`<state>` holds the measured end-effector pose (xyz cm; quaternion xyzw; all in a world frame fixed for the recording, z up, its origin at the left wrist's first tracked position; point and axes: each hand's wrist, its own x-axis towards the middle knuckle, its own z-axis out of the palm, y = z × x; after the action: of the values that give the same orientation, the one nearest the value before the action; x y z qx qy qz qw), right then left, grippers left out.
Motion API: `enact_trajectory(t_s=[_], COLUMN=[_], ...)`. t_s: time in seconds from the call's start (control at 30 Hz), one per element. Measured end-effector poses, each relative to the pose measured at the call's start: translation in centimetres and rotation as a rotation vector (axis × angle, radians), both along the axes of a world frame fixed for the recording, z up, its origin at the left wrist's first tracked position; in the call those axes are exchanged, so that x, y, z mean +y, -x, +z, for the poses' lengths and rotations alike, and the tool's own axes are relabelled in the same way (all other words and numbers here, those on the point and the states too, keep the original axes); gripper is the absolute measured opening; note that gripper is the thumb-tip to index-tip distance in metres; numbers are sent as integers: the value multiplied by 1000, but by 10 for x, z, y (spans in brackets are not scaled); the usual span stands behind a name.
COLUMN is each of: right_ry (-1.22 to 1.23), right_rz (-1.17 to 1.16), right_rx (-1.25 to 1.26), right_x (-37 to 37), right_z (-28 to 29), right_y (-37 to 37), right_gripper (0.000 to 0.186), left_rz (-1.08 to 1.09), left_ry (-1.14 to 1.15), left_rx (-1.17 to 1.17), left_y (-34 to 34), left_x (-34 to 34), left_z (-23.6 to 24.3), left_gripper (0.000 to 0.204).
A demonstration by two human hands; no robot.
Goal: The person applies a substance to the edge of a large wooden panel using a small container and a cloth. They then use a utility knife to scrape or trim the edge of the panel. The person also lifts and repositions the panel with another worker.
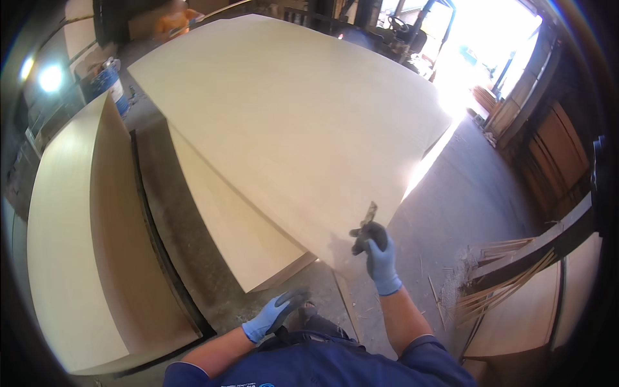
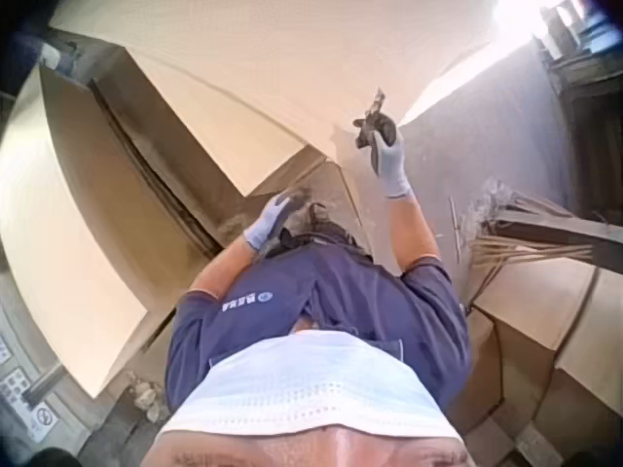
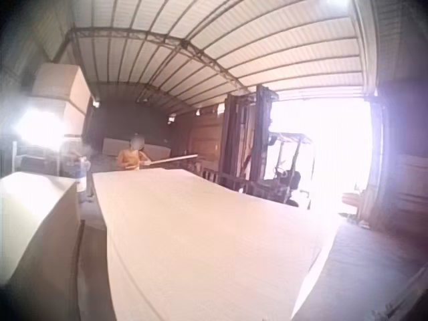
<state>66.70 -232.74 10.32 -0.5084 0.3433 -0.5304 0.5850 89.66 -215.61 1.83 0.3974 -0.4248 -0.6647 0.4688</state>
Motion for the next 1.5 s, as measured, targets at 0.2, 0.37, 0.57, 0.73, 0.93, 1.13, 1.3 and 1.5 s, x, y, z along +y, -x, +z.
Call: enact_trajectory(t_s=[0.2, 0.37, 0.57, 0.73, 0.93, 1.13, 1.3, 1.5], right_ry=[90, 72, 382, 427, 407, 248, 182, 12], right_rz=[104, 83, -77, -115, -345, -563, -685, -973], right_rx=[266, 239, 962, 1011, 1026, 1158, 1215, 1345], right_x=[0, -4, 43, 85, 27, -57, -148, -285], right_z=[-18, -2, 29, -3, -29, -29, -29, 6], right_y=[-10, -11, 11, -27, -14, 46, 120, 231], right_gripper=[35, 28, 26, 25, 23, 24, 26, 29], left_rz=[146, 279, 336, 386, 561, 1208, 1375, 1245], left_ry=[-567, -564, -582, -555, -710, -671, -803, -1037], left_rx=[831, 750, 553, 374, 280, -100, -737, -1552], left_y=[95, 103, 68, -15, -138, -241, -292, -284], left_x=[-95, -105, -62, 30, 157, 258, 287, 267], left_z=[23, 36, 69, 58, 53, 16, -7, -15], left_gripper=[49, 48, 50, 53, 49, 56, 54, 53])
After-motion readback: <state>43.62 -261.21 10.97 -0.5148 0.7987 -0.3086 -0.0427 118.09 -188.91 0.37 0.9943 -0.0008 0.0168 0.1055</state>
